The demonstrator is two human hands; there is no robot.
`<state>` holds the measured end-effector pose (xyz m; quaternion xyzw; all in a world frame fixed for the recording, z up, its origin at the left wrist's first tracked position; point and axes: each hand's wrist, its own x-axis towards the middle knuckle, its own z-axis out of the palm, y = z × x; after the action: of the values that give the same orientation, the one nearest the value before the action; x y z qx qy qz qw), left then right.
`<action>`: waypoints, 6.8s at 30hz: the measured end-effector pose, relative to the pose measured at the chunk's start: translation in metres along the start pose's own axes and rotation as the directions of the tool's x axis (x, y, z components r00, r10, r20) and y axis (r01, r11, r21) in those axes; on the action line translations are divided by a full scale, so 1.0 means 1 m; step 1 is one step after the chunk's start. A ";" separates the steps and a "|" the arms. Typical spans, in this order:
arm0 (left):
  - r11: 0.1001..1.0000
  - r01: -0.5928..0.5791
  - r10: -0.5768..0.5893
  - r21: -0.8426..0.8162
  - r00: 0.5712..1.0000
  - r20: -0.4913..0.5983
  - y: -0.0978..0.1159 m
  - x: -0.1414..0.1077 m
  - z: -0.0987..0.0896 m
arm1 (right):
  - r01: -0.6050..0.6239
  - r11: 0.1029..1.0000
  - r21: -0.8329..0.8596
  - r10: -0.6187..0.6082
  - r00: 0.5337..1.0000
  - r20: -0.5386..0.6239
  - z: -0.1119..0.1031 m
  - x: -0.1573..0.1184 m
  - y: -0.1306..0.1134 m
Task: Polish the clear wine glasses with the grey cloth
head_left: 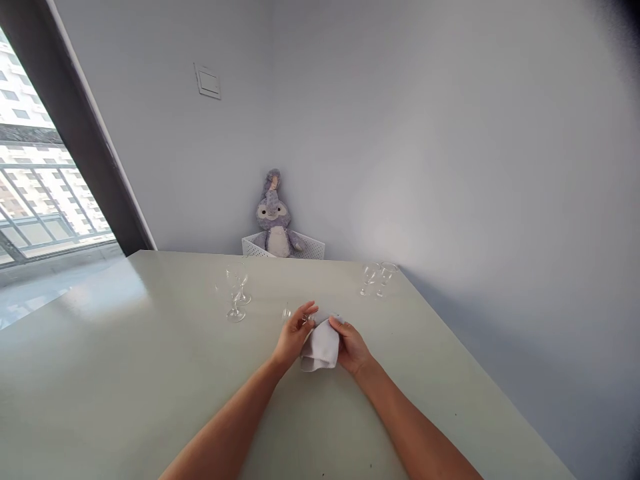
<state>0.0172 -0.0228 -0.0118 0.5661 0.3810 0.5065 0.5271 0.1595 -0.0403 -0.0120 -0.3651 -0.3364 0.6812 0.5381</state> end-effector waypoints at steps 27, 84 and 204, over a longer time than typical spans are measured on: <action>0.390 0.003 0.121 0.921 0.991 -0.054 0.006 0.008 -0.036 | 0.356 0.676 -0.645 -0.534 0.840 -0.095 -0.037 -0.001 -0.042; 0.950 -0.313 0.288 0.022 0.844 -0.452 0.020 0.007 -0.028 | 0.466 -0.194 -0.863 -0.563 0.668 0.487 0.014 -0.022 0.009; 0.841 0.157 0.060 0.518 0.924 -0.379 0.053 -0.020 -0.072 | 0.089 0.964 -0.252 -0.098 0.995 -0.023 -0.042 -0.001 -0.058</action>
<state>-0.0627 -0.0353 0.0317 0.5720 0.6169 0.4651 0.2756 0.2242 -0.0267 0.0161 -0.4257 -0.4272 0.6006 0.5250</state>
